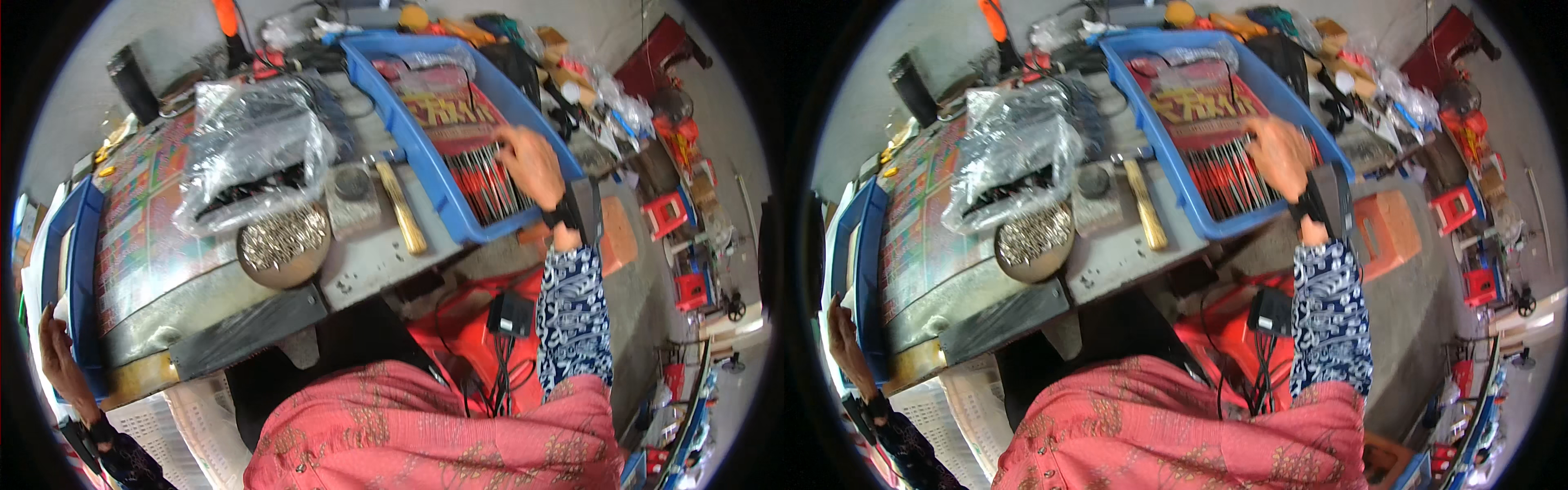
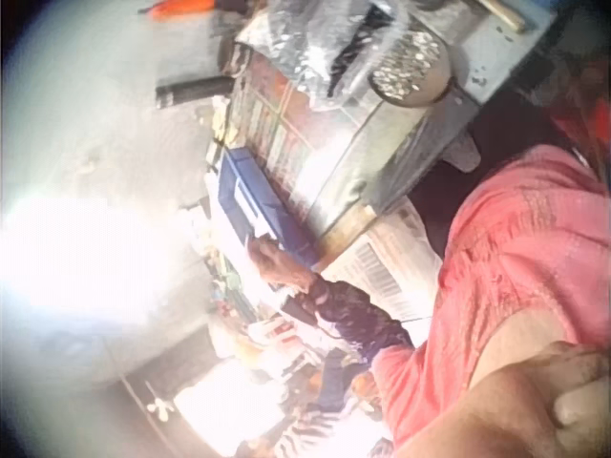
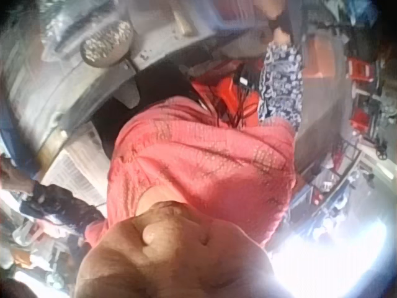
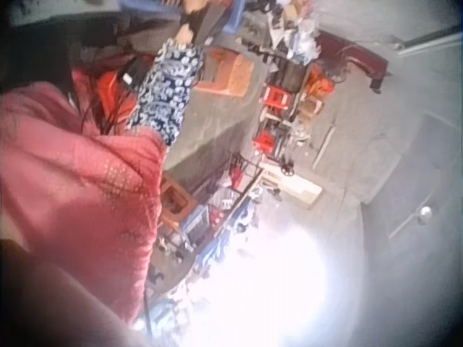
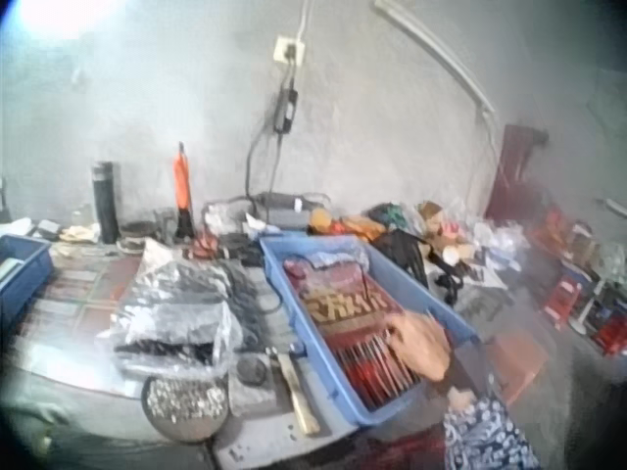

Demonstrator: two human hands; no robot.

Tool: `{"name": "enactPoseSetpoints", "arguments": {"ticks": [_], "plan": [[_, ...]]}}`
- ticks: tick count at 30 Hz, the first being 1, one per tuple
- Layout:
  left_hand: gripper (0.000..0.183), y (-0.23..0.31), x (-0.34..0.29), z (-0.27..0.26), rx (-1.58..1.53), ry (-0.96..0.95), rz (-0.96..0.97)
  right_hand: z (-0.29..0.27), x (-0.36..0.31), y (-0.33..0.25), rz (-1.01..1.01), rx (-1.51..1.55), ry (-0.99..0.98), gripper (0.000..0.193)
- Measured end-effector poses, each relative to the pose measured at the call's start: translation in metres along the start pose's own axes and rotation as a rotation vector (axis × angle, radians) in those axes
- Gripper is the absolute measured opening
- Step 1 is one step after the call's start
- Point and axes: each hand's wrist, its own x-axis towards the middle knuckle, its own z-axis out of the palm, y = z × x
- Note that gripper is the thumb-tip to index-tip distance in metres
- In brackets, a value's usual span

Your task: The person repeatedly picks small black plastic components and metal pins from trays on a cluttered workbench, inserts the pins into the components, and places the assembled units into a blue tray. The person handles the items one at a time and repeats the cycle throughout the clip.

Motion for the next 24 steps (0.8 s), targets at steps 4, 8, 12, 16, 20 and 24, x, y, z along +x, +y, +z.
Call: {"name": "enactPoseSetpoints", "arguments": {"ticks": [4,8,12,16,20,24], "plan": [[0.035,0.034,-0.013,0.004,-0.192,-0.156,0.018,-0.003,0.002,0.007,-0.126,0.142,0.061,0.025],[0.035,0.053,-0.025,0.007,-0.157,-0.197,-0.094,-0.008,-0.004,-0.001,0.074,0.290,-0.005,0.026],[0.035,0.063,-0.040,0.013,-0.231,-0.155,-0.109,-0.017,-0.009,-0.006,0.192,0.454,-0.137,0.027],[0.035,0.069,-0.052,0.018,-0.261,-0.187,-0.076,-0.027,-0.015,-0.002,0.154,0.482,-0.237,0.019],[0.034,0.075,-0.056,0.019,-0.322,-0.250,-0.121,-0.032,-0.021,-0.002,0.111,0.462,-0.295,0.021],[0.033,0.087,-0.068,0.027,-0.434,-0.287,-0.083,-0.036,-0.023,-0.007,0.139,0.397,-0.271,0.022]]}}
